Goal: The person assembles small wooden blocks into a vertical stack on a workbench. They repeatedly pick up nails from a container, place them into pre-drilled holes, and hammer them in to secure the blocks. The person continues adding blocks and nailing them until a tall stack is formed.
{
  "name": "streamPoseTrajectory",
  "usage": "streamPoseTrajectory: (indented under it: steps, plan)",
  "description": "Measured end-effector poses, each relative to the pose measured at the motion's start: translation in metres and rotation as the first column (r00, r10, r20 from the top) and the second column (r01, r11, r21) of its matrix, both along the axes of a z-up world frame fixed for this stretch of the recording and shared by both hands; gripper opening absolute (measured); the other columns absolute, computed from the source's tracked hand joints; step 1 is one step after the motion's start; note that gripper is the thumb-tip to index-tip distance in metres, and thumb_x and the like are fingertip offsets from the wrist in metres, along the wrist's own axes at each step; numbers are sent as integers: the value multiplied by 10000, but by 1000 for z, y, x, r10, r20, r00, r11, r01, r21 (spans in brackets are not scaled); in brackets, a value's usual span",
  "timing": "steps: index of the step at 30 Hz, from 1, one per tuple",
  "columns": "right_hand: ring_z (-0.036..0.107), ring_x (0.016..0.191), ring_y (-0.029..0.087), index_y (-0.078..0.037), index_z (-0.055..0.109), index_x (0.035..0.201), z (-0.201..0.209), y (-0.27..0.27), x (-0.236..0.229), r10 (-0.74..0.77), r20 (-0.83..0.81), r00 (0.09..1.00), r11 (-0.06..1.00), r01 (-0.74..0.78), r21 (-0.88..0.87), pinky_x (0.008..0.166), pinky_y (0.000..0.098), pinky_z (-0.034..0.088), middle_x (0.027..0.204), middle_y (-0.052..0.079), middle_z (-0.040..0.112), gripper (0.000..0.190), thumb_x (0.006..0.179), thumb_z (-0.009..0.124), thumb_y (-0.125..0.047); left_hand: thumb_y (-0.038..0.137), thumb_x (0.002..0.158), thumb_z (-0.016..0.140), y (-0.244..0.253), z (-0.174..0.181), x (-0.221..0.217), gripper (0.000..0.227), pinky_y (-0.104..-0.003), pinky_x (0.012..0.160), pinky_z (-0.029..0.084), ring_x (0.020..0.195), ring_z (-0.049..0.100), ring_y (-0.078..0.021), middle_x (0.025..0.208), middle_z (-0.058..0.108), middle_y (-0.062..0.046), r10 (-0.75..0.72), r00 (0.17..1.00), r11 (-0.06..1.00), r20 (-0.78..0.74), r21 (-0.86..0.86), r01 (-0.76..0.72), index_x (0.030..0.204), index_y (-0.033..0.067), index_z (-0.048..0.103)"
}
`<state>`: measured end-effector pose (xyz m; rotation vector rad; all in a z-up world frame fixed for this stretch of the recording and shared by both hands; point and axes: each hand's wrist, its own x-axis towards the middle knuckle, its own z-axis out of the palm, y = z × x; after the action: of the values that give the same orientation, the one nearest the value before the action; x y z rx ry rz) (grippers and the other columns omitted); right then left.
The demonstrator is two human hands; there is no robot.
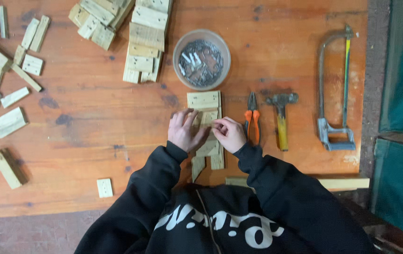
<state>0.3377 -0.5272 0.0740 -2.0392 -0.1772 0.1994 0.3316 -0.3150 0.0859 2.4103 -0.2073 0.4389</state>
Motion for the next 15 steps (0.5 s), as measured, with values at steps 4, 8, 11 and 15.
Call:
streamPoseTrajectory:
  steps: [4,8,11,15]
  plan:
    - [673,546,231,-62,780,1011,3,5,43,34,17,999,999,-34,-9,397,306,509,808,89,699,237,785,754,4,444,771,811,-5,4,39,604,-501,1002,470,1295,565,-371,1352,613,-141,-53,998,997,-25,62,54,1239,78,700]
    - [652,531,198,-64,775,1007,6,14,82,52,46,998,999,-51,-4,409,280,497,795,73,692,228,791,743,2,515,852,740,-6,0,61,661,-526,1127,392,1441,467,-380,1499,539,-168,14,996,995,-88,104,-5,1358,98,646]
    - [653,523,224,-67,778,1023,1,18,112,90,116,989,995,-85,-50,398,319,494,802,84,685,242,797,735,6,499,842,755,-4,-15,63,686,-509,1169,362,1473,436,-365,1525,524,-164,36,990,996,-136,90,-24,1378,91,625]
    - [715,845,351,-73,752,1062,15,22,156,365,204,908,907,-297,-298,665,431,597,968,109,692,204,873,682,-39,547,894,705,-2,-21,58,723,-532,1188,339,1493,403,-383,1548,498,-180,17,984,995,-177,104,1,1444,96,579]
